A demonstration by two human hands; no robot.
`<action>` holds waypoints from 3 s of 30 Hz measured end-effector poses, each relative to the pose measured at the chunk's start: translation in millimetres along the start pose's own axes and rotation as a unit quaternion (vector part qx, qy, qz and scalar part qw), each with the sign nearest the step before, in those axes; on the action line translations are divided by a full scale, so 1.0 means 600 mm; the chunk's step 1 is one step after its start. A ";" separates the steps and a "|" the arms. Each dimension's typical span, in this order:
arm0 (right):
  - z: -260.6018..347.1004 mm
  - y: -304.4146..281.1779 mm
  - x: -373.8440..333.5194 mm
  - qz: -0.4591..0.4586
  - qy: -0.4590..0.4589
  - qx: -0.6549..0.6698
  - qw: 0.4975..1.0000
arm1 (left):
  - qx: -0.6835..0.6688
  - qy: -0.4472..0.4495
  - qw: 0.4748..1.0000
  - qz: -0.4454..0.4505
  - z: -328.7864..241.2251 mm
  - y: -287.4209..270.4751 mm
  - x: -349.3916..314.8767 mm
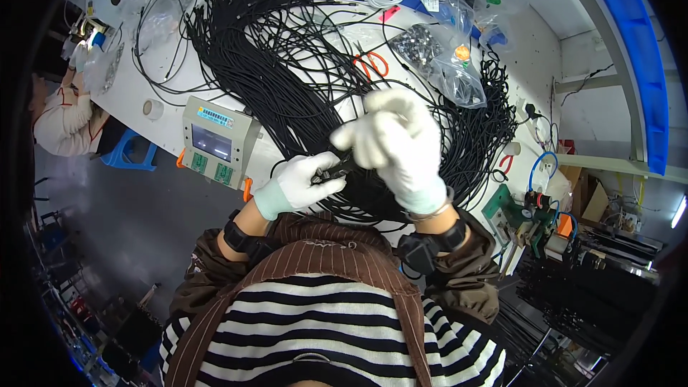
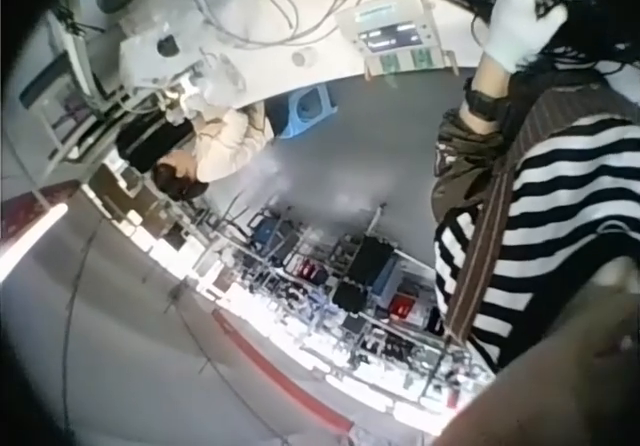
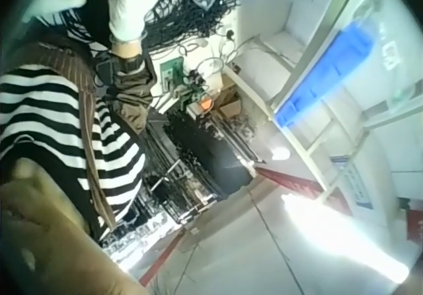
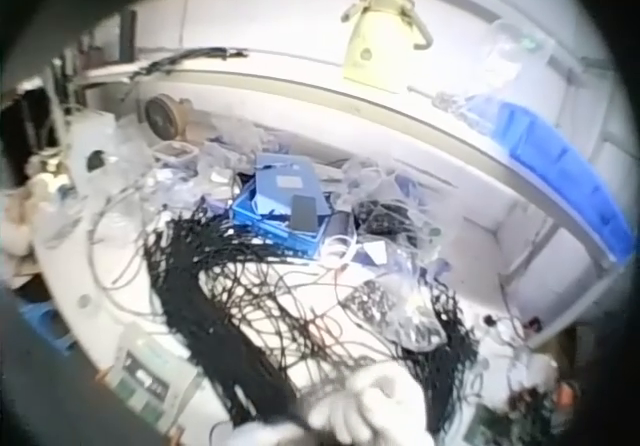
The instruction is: The person processes black cables by inserting the ends into a machine, then gathers a bundle of cables and uses shears to trim the ends. Finally, they pick up a bag of small components and attach them to the cable ends.
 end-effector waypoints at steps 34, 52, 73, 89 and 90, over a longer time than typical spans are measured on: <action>-0.127 -0.085 0.093 0.066 -0.028 -0.471 0.879 | -0.159 -0.136 0.967 -0.146 0.080 -0.077 0.078; -0.129 -0.032 0.105 0.235 -0.029 -0.627 0.742 | -0.348 -0.151 0.869 -0.318 0.068 -0.121 0.044; -0.137 0.066 -0.035 0.209 0.303 -0.399 0.840 | -0.604 0.074 0.750 -0.260 -0.003 -0.137 0.009; -0.201 -0.058 -0.132 0.343 0.389 -0.502 0.692 | -0.647 0.032 0.719 -0.251 0.090 -0.101 -0.157; -0.204 -0.060 -0.128 0.324 0.394 -0.411 0.756 | -0.647 0.034 0.717 -0.258 0.104 -0.087 -0.172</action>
Point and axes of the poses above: each hand's wrist, its own x-axis towards the middle knuckle, its own y-axis out of the palm, z = x × y, the point moved 7 cm from there along x, towards the middle knuckle, and after that the axes turned 2 degrees about -z, right-handed, at the moved point
